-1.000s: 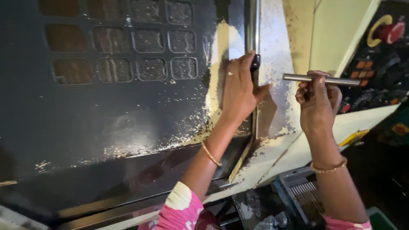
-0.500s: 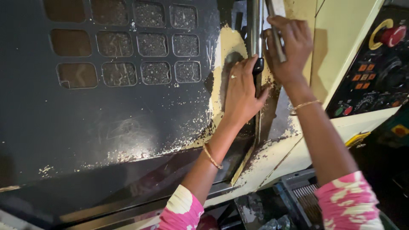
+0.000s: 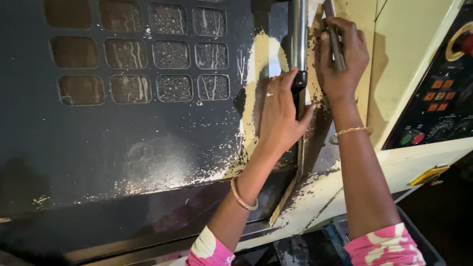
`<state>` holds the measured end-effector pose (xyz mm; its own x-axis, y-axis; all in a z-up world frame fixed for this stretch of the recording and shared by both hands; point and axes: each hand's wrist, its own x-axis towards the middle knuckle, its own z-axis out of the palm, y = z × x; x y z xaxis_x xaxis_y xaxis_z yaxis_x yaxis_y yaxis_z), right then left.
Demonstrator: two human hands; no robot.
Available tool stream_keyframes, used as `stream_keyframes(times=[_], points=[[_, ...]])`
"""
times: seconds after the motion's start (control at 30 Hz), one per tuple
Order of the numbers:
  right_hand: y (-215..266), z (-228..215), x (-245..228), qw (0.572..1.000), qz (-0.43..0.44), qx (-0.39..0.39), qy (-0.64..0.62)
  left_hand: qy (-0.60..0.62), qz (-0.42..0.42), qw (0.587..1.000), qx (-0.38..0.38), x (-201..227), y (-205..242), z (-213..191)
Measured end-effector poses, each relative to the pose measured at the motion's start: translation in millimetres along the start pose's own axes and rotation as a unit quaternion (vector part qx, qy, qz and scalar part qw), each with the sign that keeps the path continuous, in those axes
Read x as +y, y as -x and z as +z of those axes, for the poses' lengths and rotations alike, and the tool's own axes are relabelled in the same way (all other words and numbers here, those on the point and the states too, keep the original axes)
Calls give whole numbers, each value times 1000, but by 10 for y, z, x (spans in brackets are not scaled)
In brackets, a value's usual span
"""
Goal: The person operates a metalworking machine by opening and closing its door, inserting small metal rods into the chuck, and using a lever to engage the machine. The person repeats this cycle multiple times, retrieving rods from a nearby container and placing them into the machine.
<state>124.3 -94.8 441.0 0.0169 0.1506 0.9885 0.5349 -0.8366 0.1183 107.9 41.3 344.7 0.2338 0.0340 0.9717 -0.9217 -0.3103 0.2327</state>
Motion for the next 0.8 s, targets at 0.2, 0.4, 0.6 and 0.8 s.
stream_keyframes(times=[0.2,0.4,0.6,0.8], points=[[-13,9,33,1000,-1,8,20,-9,5,1000,-5,14,-26,-12],[7,-7,36,1000,9,7,12,-6,1,1000,-6,8,-22,-9],[6,12,66,1000,-12,9,11,-8,-2,1000,-13,-13,-14,-14],[29,26,125,1000,-6,6,14,0,0,1000,-11,-30,-10,-8]])
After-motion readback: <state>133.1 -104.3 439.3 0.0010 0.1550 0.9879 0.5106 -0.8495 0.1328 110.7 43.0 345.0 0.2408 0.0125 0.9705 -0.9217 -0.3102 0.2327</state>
